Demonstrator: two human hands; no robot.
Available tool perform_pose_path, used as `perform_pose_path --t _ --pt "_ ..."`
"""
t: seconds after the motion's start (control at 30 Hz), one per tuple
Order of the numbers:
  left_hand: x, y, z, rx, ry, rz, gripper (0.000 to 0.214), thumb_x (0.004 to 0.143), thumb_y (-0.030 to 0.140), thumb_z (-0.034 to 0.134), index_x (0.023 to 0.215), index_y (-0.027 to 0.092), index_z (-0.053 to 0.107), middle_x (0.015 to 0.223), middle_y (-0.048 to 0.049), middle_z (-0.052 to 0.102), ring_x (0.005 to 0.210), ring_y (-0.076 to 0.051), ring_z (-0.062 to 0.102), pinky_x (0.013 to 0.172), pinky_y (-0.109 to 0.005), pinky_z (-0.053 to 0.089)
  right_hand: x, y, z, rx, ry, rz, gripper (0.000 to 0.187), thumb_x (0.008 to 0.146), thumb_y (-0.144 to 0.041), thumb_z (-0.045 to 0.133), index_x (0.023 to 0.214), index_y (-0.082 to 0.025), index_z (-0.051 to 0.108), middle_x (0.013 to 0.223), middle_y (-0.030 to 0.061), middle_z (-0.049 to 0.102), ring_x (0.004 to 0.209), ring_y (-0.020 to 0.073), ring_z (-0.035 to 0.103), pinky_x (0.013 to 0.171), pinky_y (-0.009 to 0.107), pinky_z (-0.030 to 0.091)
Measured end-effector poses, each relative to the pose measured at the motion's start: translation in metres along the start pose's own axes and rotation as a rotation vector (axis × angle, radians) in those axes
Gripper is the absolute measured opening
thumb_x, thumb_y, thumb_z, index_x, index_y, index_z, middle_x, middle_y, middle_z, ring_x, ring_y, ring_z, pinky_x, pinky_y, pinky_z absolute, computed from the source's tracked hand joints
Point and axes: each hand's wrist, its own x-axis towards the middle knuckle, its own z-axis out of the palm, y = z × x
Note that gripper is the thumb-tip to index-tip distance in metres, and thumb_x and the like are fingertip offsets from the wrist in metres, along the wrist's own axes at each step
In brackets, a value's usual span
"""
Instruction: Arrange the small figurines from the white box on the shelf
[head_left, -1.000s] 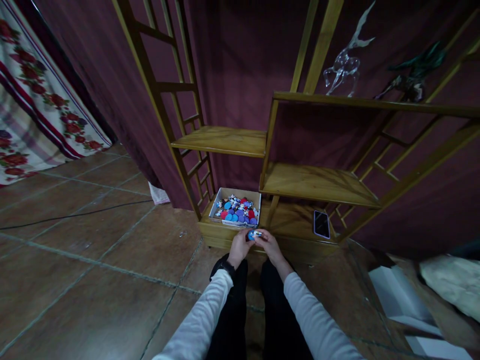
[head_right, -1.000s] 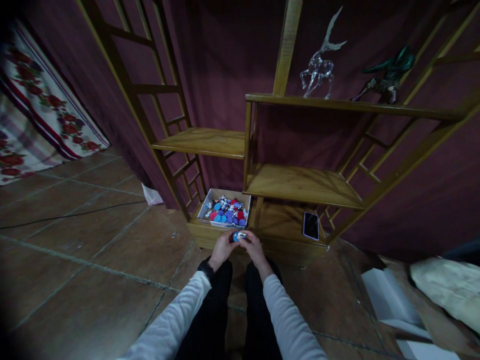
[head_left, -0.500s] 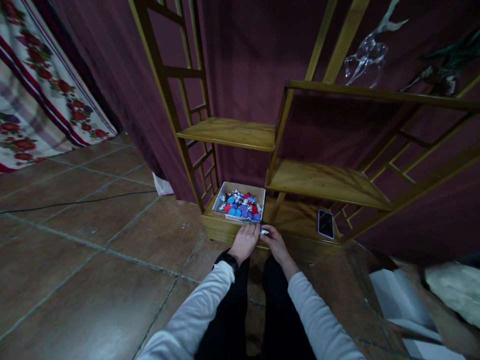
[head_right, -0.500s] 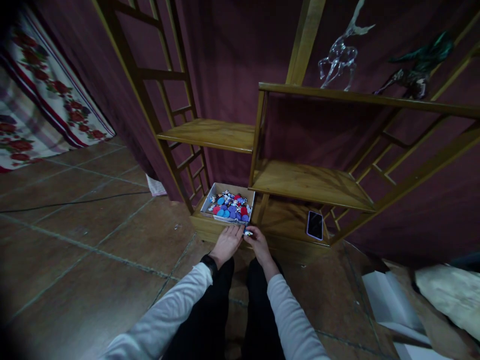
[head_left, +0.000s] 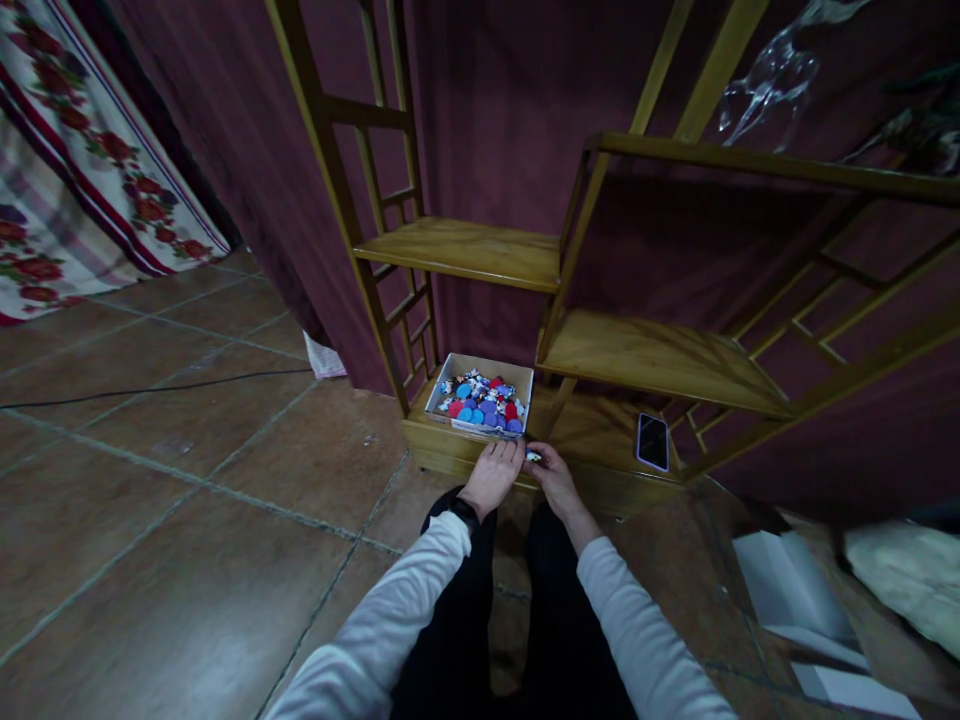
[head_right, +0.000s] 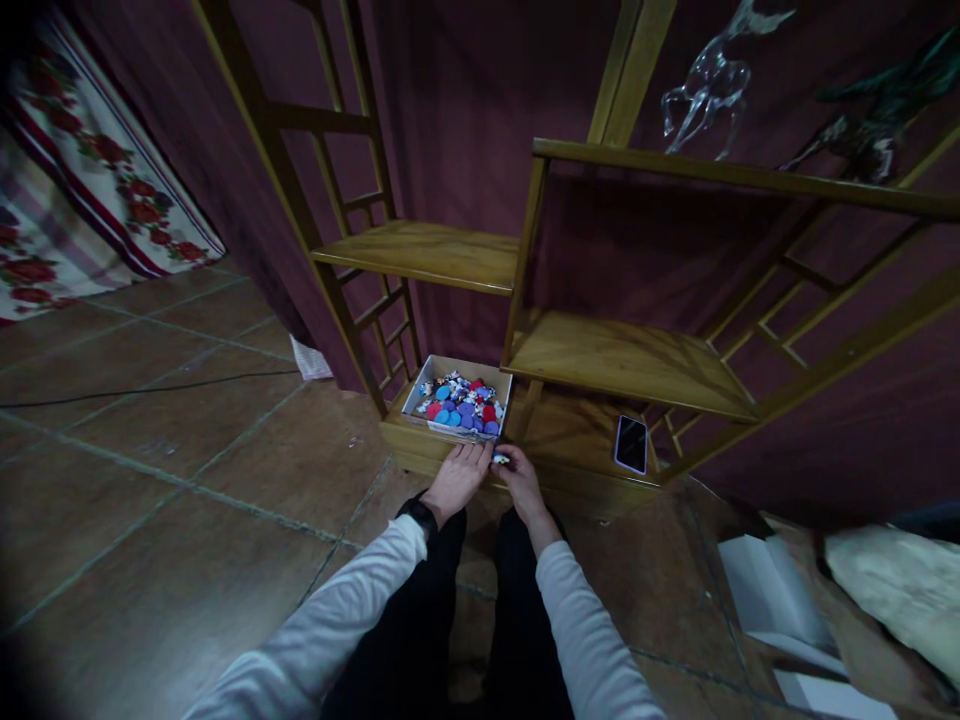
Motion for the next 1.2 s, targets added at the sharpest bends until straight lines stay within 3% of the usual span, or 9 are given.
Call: perform_pose_path --t 0.17,0.3,0.43,0.67,0.83,1.03,1.2 --pt "0.001 -0.007 0.003 -0.443 0.007 -0.211 0.046 0.077 0.019 0.056 0.122 0.02 0.05 0.116 -0.0098 0.059 0.106 -0.022 0.053 0.091 -0.035 0.04 -0.005 -0.008 0.002 -0.042 -0.023 -0.007 0.036 0.063 -0.037 0.071 0.095 -0.023 0.063 0.093 0.0017 0.066 0.087 0.0192 0.059 0.082 0.033 0.047" --pt "0.005 -0.009 0.011 -1.001 0.016 -0.406 0.039 0.067 0.026 0.067 0.105 0.018 0.063 0.092 -0.0059 0.068 0.085 -0.02 0.061 0.078 -0.029 0.047 -0.008 -0.014 0.003 -0.024 -0.018 0.03 0.041 0.065 -0.044 0.07 0.099 -0.022 0.064 0.096 0.0037 0.067 0.088 0.0214 0.061 0.076 0.033 0.051" --pt "0.004 -0.002 0.017 -1.287 0.069 -0.506 0.04 0.059 0.038 0.072 0.09 0.013 0.066 0.075 -0.0029 0.067 0.07 -0.016 0.06 0.068 -0.026 0.047 -0.011 -0.014 0.002 -0.02 -0.013 0.023 0.039 0.068 -0.049 0.067 0.097 -0.023 0.066 0.092 0.0032 0.068 0.086 0.021 0.062 0.071 0.032 0.052" --pt "0.005 0.021 0.015 -1.41 0.096 -0.638 0.045 0.053 0.05 0.074 0.079 0.013 0.068 0.051 0.0038 0.054 0.046 -0.008 0.046 0.047 -0.019 0.035 -0.019 -0.015 -0.009 -0.058 0.023 -0.019 0.037 0.064 -0.053 0.069 0.087 -0.024 0.068 0.085 0.0024 0.068 0.077 0.0214 0.064 0.061 0.031 0.053" --pt "0.017 0.039 0.003 -1.5 0.064 -0.67 0.048 0.054 0.047 0.075 0.088 0.013 0.069 0.066 -0.0016 0.065 0.055 -0.01 0.055 0.054 -0.02 0.042 -0.024 -0.038 -0.021 -0.051 0.073 -0.053 0.034 0.066 -0.051 0.068 0.085 -0.023 0.068 0.081 0.0019 0.068 0.07 0.0189 0.062 0.054 0.027 0.051" --pt "0.031 0.061 -0.025 -1.554 0.093 -0.632 0.046 0.058 0.044 0.074 0.092 0.013 0.069 0.08 -0.0052 0.069 0.065 -0.012 0.059 0.06 -0.021 0.045 -0.03 -0.077 -0.027 -0.027 0.068 -0.109 0.03 0.066 -0.046 0.07 0.085 -0.022 0.067 0.079 0.0013 0.067 0.068 0.0169 0.061 0.052 0.024 0.049" --pt "0.037 0.074 -0.053 -1.586 0.122 -0.6 0.047 0.061 0.046 0.072 0.094 0.012 0.068 0.073 -0.005 0.067 0.059 -0.011 0.057 0.057 -0.021 0.045 -0.037 -0.105 -0.023 -0.002 0.119 -0.138 0.036 0.066 -0.044 0.07 0.095 -0.022 0.066 0.09 0.0033 0.068 0.07 0.017 0.062 0.058 0.028 0.052"
